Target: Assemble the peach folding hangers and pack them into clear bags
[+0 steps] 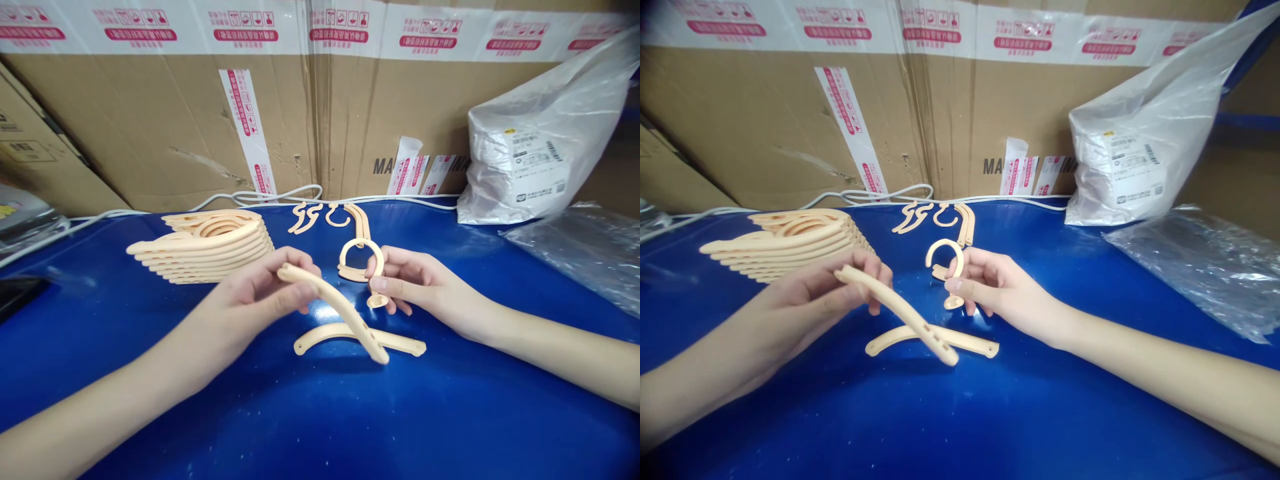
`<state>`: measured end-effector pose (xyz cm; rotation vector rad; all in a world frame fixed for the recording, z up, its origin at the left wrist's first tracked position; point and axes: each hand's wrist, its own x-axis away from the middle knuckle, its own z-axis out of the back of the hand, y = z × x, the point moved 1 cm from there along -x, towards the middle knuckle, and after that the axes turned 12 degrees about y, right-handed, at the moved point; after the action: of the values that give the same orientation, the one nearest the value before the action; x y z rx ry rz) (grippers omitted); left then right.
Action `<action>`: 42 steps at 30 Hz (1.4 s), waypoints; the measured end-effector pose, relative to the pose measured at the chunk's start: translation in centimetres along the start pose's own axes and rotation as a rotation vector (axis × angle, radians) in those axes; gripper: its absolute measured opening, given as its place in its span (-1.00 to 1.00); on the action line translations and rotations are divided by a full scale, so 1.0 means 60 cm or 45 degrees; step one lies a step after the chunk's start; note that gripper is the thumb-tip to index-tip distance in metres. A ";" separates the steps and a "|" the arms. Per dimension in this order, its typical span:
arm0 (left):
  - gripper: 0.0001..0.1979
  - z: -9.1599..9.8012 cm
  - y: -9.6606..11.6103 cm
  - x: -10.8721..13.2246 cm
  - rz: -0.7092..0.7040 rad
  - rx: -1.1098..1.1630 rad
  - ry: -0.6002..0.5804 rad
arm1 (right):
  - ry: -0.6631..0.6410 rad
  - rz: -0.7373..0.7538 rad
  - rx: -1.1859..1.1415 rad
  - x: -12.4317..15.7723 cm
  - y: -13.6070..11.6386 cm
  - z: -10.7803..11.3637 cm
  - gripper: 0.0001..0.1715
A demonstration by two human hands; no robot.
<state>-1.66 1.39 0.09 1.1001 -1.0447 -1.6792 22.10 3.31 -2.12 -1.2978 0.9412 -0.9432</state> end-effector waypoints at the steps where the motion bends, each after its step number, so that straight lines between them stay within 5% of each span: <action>1: -0.91 0.002 0.002 -0.003 0.069 0.108 0.034 | 0.004 0.003 -0.009 -0.001 0.001 0.000 -0.82; 5: -0.86 0.003 0.013 -0.004 0.251 0.364 0.091 | 0.003 0.029 0.052 -0.004 0.004 0.003 -0.79; 11: -0.71 -0.001 0.017 0.006 0.468 0.418 -0.138 | -0.001 0.027 0.090 0.000 0.005 0.004 -0.80; 13: -0.68 0.001 0.015 0.007 0.327 0.131 -0.136 | 0.001 0.013 0.091 0.001 0.004 0.003 -0.80; 17: -0.68 0.004 0.007 0.009 -0.257 -0.702 -0.179 | 0.000 -0.012 0.061 0.000 -0.001 0.001 -0.80; 20: -0.66 0.003 -0.001 0.014 -0.468 -0.968 -0.197 | 0.010 -0.040 0.049 -0.001 -0.002 0.001 -0.76; 31: -0.72 -0.010 -0.014 0.016 -0.515 -0.964 -0.168 | 0.030 -0.021 0.034 -0.002 -0.007 0.000 -0.80; 42: -0.68 -0.014 -0.011 0.019 -0.378 -0.851 -0.287 | 0.162 -0.050 -0.042 -0.005 -0.001 0.005 -0.69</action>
<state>-1.31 0.33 -1.02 0.6498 -0.3849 -2.2038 22.27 3.70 -2.01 -1.2997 1.0364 -1.0549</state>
